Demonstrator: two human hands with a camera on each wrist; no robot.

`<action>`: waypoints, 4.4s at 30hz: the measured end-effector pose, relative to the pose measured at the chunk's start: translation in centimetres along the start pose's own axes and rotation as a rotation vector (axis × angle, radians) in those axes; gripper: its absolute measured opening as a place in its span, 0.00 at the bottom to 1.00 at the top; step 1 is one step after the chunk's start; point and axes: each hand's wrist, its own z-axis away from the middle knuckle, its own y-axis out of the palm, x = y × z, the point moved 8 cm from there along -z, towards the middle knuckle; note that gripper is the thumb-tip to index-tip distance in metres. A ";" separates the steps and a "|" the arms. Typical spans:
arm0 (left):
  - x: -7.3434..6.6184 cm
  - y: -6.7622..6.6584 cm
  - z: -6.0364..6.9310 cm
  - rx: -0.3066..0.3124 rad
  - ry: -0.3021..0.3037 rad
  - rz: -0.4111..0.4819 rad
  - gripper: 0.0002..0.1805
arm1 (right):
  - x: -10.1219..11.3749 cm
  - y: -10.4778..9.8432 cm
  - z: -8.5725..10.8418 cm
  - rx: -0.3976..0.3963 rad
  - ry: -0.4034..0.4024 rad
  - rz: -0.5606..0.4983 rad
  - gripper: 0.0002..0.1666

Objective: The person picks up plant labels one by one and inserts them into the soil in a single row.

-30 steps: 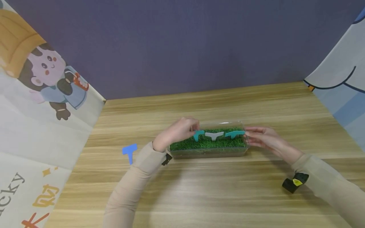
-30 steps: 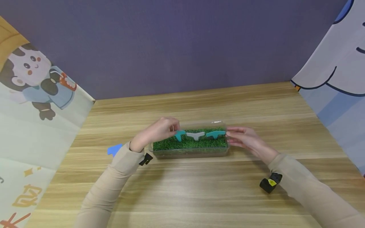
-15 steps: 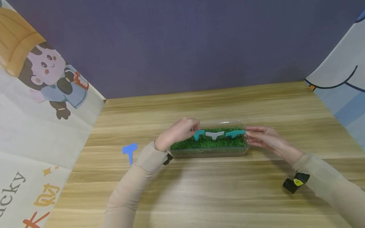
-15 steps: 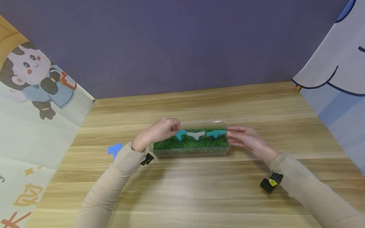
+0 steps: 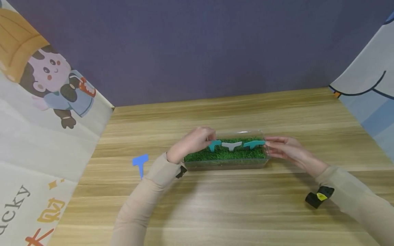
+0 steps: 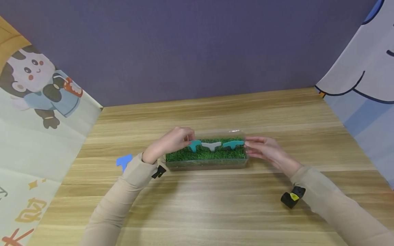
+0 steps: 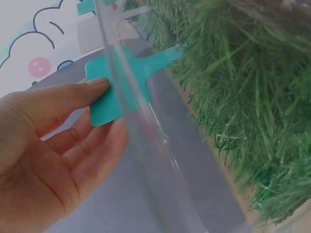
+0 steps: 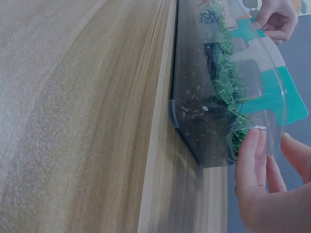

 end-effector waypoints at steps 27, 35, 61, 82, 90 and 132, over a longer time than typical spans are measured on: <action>1.3 -1.9 2.6 0.027 -0.091 0.064 0.12 | 0.0 0.0 0.0 -0.003 0.000 0.006 0.10; 2.1 -2.7 3.7 -0.008 -0.082 0.053 0.11 | 0.0 0.1 0.1 -0.004 0.001 -0.015 0.09; 5.6 -4.3 7.8 -0.075 -0.166 0.009 0.11 | 0.0 0.1 0.0 0.016 -0.018 -0.022 0.15; 10.2 -4.8 12.3 -0.149 -0.294 0.055 0.08 | 0.0 0.2 0.0 0.020 -0.022 -0.036 0.11; 11.5 -4.5 13.5 -0.143 -0.341 0.072 0.09 | -0.1 0.1 0.0 0.014 -0.020 -0.031 0.13; 18.1 -1.5 18.3 -0.003 -0.518 0.090 0.21 | -0.3 0.0 -0.2 0.005 -0.009 -0.003 0.09</action>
